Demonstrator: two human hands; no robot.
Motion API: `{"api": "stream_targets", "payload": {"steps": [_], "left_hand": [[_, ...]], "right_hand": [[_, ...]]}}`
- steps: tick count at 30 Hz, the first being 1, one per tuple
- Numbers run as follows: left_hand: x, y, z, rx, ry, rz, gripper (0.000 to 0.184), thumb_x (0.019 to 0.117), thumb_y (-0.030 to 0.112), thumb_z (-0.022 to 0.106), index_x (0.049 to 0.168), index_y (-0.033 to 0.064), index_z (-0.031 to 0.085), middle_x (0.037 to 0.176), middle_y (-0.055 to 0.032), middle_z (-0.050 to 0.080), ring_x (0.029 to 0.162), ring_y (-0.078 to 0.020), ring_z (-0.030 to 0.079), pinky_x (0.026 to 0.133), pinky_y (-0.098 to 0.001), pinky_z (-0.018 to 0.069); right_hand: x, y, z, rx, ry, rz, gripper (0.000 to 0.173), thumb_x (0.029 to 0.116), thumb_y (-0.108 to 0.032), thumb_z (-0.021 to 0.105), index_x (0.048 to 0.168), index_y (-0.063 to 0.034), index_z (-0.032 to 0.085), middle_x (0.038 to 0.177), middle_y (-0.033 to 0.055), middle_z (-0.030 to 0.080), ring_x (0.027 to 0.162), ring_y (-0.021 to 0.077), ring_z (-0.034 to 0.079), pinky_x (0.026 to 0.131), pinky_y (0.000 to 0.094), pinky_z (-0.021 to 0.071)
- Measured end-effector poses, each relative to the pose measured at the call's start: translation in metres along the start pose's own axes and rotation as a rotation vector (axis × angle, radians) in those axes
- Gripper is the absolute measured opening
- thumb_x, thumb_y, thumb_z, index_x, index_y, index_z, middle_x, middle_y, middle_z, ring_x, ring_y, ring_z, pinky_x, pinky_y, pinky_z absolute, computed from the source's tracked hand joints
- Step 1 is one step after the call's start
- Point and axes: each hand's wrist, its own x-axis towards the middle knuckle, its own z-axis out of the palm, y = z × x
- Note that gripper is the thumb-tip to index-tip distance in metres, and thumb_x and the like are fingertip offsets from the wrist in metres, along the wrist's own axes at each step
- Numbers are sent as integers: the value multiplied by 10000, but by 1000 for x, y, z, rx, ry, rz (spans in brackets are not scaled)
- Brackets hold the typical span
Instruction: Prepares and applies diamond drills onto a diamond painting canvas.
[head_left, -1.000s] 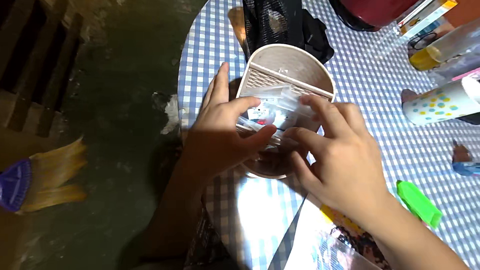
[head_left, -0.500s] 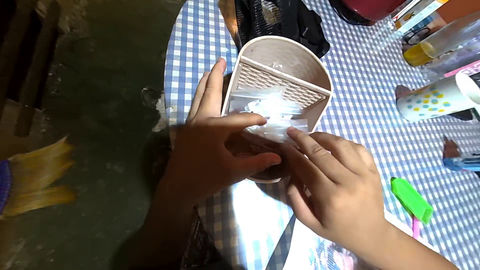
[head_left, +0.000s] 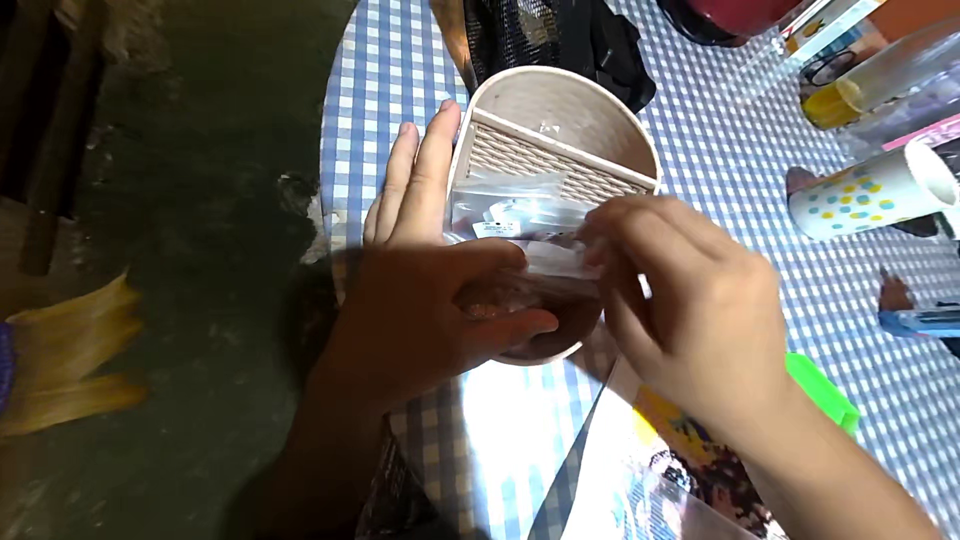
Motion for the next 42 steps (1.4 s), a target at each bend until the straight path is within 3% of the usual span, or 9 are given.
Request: {"api": "stream_targets", "payload": {"steps": [8, 12, 15, 23, 26, 29, 32, 34, 42], "left_hand": [[-1, -4, 5, -39, 33, 43, 373, 828, 637, 694, 922, 289, 791, 1682, -208, 173, 1556, -458, 39, 1217, -647, 124], [1, -4, 9, -22, 81, 30, 471, 834, 645, 660, 884, 194, 786, 1624, -236, 316, 1532, -494, 141, 1188, -695, 160], [-2, -5, 12, -68, 85, -10, 442, 833, 634, 659, 874, 211, 782, 1612, -239, 331, 1526, -483, 175, 1182, -669, 211], [1, -2, 7, -130, 55, -122, 359, 841, 507, 723, 998, 191, 788, 1655, -219, 235, 1549, -410, 154, 1209, -595, 219], [-1, 5, 0, -59, 151, -106, 421, 914, 463, 700, 1049, 65, 725, 1550, -261, 384, 1389, -423, 418, 1077, -587, 379], [-1, 33, -11, 19, 316, -56, 439, 970, 406, 660, 1108, -10, 685, 1382, -283, 511, 1255, -381, 502, 1010, -501, 417], [10, 62, -7, -52, 429, 237, 327, 999, 294, 640, 1011, -25, 715, 1055, -176, 614, 977, -127, 555, 818, -216, 428], [20, 84, 1, -205, 318, 384, 248, 992, 226, 640, 962, -5, 726, 940, -60, 657, 853, 10, 569, 748, -136, 445], [34, 150, 33, -486, -289, 264, 80, 974, 162, 660, 1013, 101, 693, 805, 158, 668, 701, 81, 622, 664, -117, 530]], "right_hand": [[32, -1, 2, -159, -208, 92, 120, 937, -110, 686, 1013, -57, 763, 905, 146, 703, 746, 326, 689, 550, 470, 482], [31, 2, 5, -124, -121, 54, 38, 828, -69, 757, 865, -62, 759, 870, 131, 691, 649, 302, 671, 473, 463, 478], [24, 4, 4, -70, -47, 64, 51, 850, -69, 726, 879, -46, 761, 854, 138, 640, 634, 281, 638, 474, 423, 464], [25, 8, -20, 60, 179, 76, 195, 983, -131, 611, 1003, 29, 719, 997, 204, 662, 957, 342, 634, 784, 441, 502], [24, 8, -40, 186, 165, 103, 203, 1031, -138, 538, 1055, 27, 653, 958, 119, 687, 894, 144, 659, 807, 295, 521], [13, 6, -68, 326, 72, 138, 155, 1041, -117, 522, 1056, -7, 631, 927, 8, 645, 812, -47, 591, 763, 138, 490], [-12, 0, -92, 357, 27, 228, 124, 1007, -108, 590, 1038, -49, 694, 951, -38, 674, 853, -81, 604, 803, 116, 495], [-34, -6, -103, 348, 31, 301, 76, 975, -110, 645, 997, -83, 712, 910, -69, 677, 820, -93, 603, 774, 108, 493], [-106, -3, -123, 351, 49, 496, 164, 847, -160, 792, 738, -148, 670, 633, -123, 598, 569, -67, 532, 571, 131, 446]]}}
